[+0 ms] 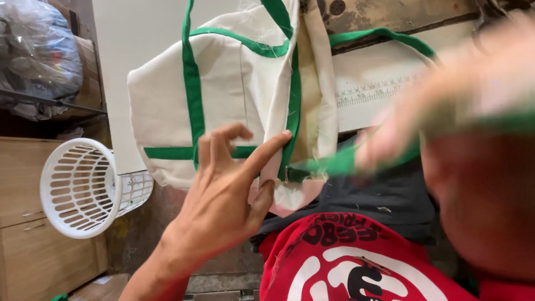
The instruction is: Sewing and trimming a canvas bag with green straps using an industrial sewing machine.
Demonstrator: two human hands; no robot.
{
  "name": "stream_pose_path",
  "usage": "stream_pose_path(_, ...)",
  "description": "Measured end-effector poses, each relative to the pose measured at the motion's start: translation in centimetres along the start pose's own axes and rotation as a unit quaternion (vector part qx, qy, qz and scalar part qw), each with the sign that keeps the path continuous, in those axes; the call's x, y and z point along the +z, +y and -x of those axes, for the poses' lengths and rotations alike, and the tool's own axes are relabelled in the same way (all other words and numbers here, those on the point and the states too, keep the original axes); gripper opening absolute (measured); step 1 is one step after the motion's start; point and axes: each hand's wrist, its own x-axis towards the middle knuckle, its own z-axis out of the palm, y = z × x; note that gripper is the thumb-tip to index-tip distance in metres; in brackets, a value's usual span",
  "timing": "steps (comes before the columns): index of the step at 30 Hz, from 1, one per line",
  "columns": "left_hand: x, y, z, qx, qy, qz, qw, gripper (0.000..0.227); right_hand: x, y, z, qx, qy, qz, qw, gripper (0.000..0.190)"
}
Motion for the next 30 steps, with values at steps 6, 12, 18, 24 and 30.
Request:
stream_pose_path(6,-2.2,-0.4,-6.0,0.199,-0.087,0.014,0.976,0.031,1.0,6.2,-2.8,-0.242,0.029,0.258,0.935,0.040)
stream_pose_path(12,-0.3,-1.9,-7.7,0.186,-0.040,-0.005,0.982,0.020,4.9,3.2,4.7,0.106,0.156,-0.115,0.975,0.030)
stream_pose_path(18,3.4,-1.6,-6.1,0.026,-0.083,-0.028,0.996,0.016,10.2,2.4,9.5,0.451,-0.135,0.075,0.879,0.044)
stream_pose_path(24,6.0,-1.4,-5.7,0.020,-0.061,-0.048,0.997,0.021,12.6,3.7,12.8,0.380,-0.171,-0.009,0.909,0.039)
stream_pose_path(30,6.7,-0.8,-5.3,0.021,-0.005,-0.016,1.000,0.026,11.2,2.4,17.3,0.226,0.009,-0.057,0.972,0.040)
